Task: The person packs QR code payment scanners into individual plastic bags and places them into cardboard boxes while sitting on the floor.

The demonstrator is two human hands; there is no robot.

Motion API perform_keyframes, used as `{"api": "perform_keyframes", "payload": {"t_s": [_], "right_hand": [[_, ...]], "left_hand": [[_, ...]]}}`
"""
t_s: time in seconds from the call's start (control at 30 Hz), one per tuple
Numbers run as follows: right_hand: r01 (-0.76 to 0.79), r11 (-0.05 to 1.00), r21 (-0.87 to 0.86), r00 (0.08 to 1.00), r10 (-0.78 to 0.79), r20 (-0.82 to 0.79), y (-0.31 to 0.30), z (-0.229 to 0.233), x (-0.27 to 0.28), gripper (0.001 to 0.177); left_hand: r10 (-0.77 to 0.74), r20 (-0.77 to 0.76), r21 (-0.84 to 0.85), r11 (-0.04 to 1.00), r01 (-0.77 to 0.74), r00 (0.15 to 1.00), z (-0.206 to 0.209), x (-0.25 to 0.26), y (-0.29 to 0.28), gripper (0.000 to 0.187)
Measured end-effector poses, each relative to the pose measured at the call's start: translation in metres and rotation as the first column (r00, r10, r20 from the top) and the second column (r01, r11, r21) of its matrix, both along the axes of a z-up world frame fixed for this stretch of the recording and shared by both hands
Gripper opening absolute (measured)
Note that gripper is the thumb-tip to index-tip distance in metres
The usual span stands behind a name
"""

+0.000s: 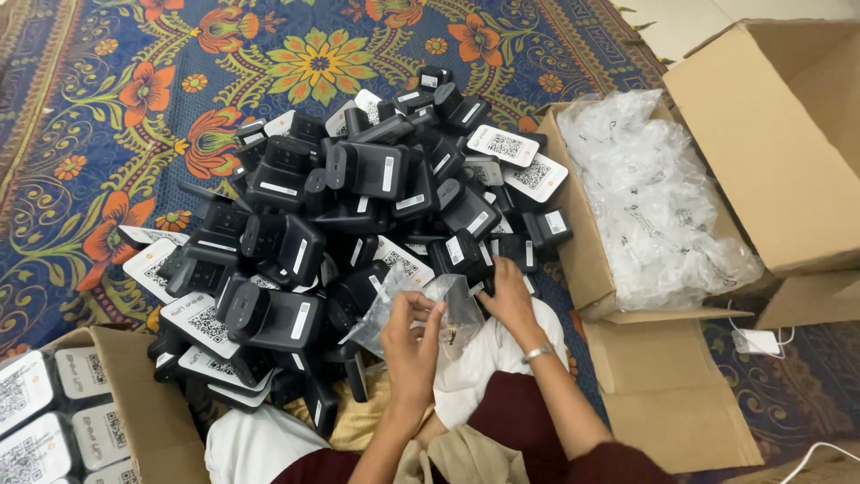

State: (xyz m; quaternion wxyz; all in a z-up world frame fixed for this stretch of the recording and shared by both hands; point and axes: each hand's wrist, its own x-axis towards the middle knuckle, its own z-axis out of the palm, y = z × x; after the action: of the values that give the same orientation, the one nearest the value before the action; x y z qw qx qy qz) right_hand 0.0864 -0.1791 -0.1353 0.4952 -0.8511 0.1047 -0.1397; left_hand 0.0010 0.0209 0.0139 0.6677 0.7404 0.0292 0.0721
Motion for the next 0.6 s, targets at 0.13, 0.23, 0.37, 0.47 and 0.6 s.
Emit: {"api": "perform_keyframes", "payload": {"t_s": [0.13,0.23,0.37,0.47,0.6], "right_hand": [[-0.191,0.623,-0.758,0.98,0.166,-0.111,-0.002,-0.083,0.053,0.08],[-0.117,0.479,-0.87,0.989,0.141,-0.056,-0.001,-0.118,0.08,0.068],[-0.312,0.537,-0.784,0.947,0.114,-0.3,0.024,-0.033,0.049,0.069],[-0.178,0.632,-0.754,0.983,0.15,-0.107,0.015,-0.046,0.034,0.073],[-0.178,0.692,-0.7,0.979,0.197,-0.054,0.003,-0.032,0.0,0.067]], "left_hand": [[-0.03,0.165,0.047,0.999,0.022,0.986,0.012,-0.003,-0.001,0.007],[-0.019,0.273,0.159,0.987,-0.026,0.962,0.019,0.001,0.008,0.007],[-0.004,0.126,0.092,0.996,-0.007,0.992,0.016,0.011,0.027,0.012],[0.044,0.105,0.117,0.992,-0.056,0.994,0.014,0.018,0.036,0.014],[0.055,0.151,0.12,0.99,-0.073,0.987,0.006,0.029,0.043,0.016]]}}
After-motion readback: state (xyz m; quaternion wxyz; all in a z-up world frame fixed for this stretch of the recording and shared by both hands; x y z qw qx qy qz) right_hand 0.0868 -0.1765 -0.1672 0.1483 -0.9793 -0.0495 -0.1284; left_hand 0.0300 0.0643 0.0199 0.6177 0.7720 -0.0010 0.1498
